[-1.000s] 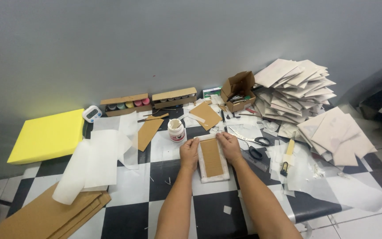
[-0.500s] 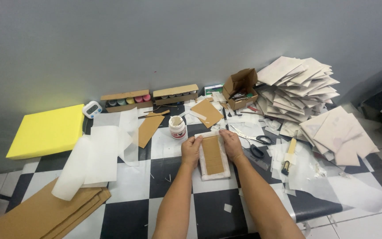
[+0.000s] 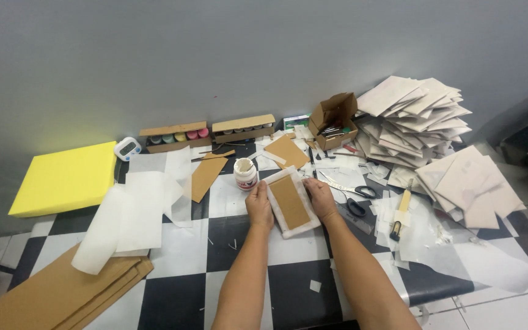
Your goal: Assembling cardboard packaging by cutting materials with scissors and applying glue to join components.
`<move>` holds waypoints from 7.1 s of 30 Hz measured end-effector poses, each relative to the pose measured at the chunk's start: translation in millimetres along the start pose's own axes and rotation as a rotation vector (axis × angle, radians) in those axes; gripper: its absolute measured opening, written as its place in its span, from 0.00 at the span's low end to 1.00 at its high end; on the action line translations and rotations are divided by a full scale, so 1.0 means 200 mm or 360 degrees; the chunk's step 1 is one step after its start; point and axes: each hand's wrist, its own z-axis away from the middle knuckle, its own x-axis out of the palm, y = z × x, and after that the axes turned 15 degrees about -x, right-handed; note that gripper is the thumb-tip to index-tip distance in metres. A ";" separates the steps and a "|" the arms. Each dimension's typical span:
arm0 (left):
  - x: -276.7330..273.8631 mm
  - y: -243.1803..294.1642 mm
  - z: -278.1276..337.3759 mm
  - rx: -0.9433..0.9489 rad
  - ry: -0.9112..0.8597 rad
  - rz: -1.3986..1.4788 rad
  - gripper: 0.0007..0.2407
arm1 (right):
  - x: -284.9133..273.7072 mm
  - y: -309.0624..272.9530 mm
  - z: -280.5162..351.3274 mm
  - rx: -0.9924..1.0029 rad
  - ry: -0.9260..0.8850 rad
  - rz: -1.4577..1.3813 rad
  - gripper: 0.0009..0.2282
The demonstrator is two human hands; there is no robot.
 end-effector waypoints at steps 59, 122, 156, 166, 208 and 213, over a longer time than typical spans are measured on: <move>-0.17 0.32 0.08 0.0624 0.0686 -0.1276 0.29 | 0.66 -0.59 -0.15 -0.0688 -0.0731 0.1684 0.12; -0.25 0.15 0.24 0.0717 -0.0131 -0.1874 0.13 | -0.07 -0.61 0.50 -0.0395 -0.0732 0.0964 0.09; 0.29 0.20 0.90 0.0476 -0.0454 -0.2343 0.26 | -0.40 -0.34 0.41 -0.0857 0.0877 0.0447 0.12; 0.20 -0.02 0.65 0.0834 -0.0637 -0.2449 0.23 | -0.53 -0.13 0.30 -0.0449 0.1002 -0.0335 0.09; -0.09 0.32 0.68 0.0583 -0.0134 -0.2474 0.25 | -0.13 -0.32 0.44 -0.0665 0.0233 0.0820 0.03; -0.03 0.36 0.63 0.0488 -0.0213 -0.2772 0.32 | -0.08 -0.29 0.40 -0.0590 0.0151 0.0803 0.05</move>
